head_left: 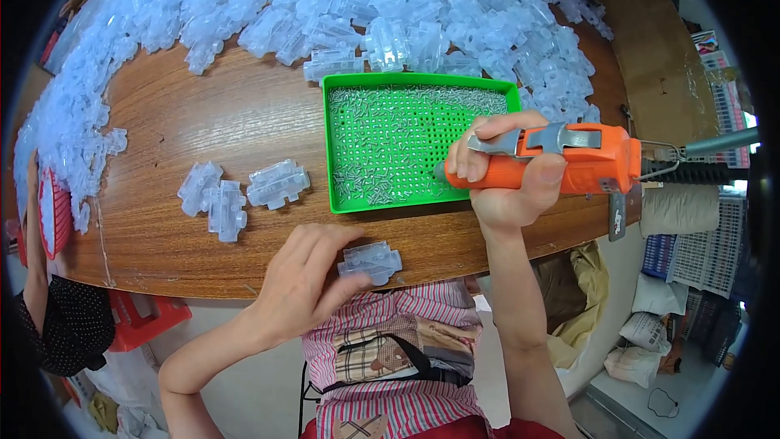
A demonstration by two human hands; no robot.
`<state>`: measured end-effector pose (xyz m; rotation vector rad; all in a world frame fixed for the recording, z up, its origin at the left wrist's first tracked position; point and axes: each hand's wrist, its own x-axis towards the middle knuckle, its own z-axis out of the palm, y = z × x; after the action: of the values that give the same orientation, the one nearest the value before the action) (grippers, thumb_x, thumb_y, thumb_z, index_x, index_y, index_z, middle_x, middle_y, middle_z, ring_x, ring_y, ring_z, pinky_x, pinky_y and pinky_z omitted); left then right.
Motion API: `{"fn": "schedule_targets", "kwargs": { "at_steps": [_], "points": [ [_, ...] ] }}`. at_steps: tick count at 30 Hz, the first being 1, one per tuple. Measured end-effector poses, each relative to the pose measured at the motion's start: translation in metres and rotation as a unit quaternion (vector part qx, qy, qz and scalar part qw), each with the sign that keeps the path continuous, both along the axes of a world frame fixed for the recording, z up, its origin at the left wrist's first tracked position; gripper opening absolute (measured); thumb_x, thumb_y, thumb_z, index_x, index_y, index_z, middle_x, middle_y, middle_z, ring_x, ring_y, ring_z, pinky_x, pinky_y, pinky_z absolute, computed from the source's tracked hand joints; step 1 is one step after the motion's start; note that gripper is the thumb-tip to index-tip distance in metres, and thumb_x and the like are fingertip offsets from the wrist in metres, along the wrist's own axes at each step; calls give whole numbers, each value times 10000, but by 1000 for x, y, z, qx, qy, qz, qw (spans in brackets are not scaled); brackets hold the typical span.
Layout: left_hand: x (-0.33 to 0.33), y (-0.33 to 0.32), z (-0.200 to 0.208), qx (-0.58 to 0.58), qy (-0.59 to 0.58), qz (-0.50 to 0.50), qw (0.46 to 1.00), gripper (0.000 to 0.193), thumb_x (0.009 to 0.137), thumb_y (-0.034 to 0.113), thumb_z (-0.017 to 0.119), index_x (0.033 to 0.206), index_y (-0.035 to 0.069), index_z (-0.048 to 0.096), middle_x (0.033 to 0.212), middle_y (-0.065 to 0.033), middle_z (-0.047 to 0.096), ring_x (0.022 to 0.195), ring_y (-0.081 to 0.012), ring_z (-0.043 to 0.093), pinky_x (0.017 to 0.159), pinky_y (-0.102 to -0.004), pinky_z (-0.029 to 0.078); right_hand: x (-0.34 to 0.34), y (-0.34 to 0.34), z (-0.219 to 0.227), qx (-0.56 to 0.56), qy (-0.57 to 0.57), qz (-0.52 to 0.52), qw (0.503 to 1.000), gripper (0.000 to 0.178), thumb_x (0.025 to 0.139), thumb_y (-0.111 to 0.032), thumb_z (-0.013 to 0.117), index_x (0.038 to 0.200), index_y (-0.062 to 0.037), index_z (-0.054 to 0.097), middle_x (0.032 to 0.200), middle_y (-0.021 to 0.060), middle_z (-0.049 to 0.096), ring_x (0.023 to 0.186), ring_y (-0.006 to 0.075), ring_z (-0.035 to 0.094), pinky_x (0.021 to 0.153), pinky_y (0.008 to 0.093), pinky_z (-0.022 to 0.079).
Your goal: The person assembles plastic components by inserting metal pins by hand, fitting plastic casing pieces together, and securing them with screws from a tray using an electric screwdriver.
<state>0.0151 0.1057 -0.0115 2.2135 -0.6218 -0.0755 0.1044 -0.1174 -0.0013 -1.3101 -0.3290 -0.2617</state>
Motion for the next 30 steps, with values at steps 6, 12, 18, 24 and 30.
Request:
{"fn": "schedule_targets", "kwargs": {
  "at_steps": [6,12,18,24,30],
  "points": [
    [-7,-2,-13,-28,45,-31,998,777,647,286,808,1269,20,425,1126,-132,555,1021,-315,492,891,-404,403,1,-1,-3,58,19,24,998,643,863,-674,394,897,-38,482,571,46,455,526,159,463,498,307,420],
    [-11,-1,-28,-61,36,-16,997,763,666,165,788,1300,36,384,1104,-85,606,1002,-289,523,886,-398,409,0,0,-1,26,2,43,999,639,859,-672,410,908,-39,485,571,44,453,518,157,463,509,305,423],
    [-2,2,18,-137,0,15,990,520,661,62,761,1128,15,538,1011,-149,565,947,-293,556,779,-354,486,-4,-7,15,64,-16,60,996,687,835,-697,438,942,-22,505,571,47,477,531,173,482,499,310,423],
    [17,18,71,-11,31,1,999,584,631,5,711,1184,14,526,1048,-158,534,989,-306,534,842,-385,456,-11,-17,51,82,-93,69,990,767,798,-743,445,961,4,504,587,62,503,519,167,508,486,314,456],
    [37,-36,44,122,-91,-25,988,769,619,69,729,1322,32,421,967,-92,555,908,-270,515,780,-365,433,-32,-17,72,73,-114,52,989,726,822,-724,416,954,-18,521,570,43,491,523,153,473,483,285,432]
  ]
}}
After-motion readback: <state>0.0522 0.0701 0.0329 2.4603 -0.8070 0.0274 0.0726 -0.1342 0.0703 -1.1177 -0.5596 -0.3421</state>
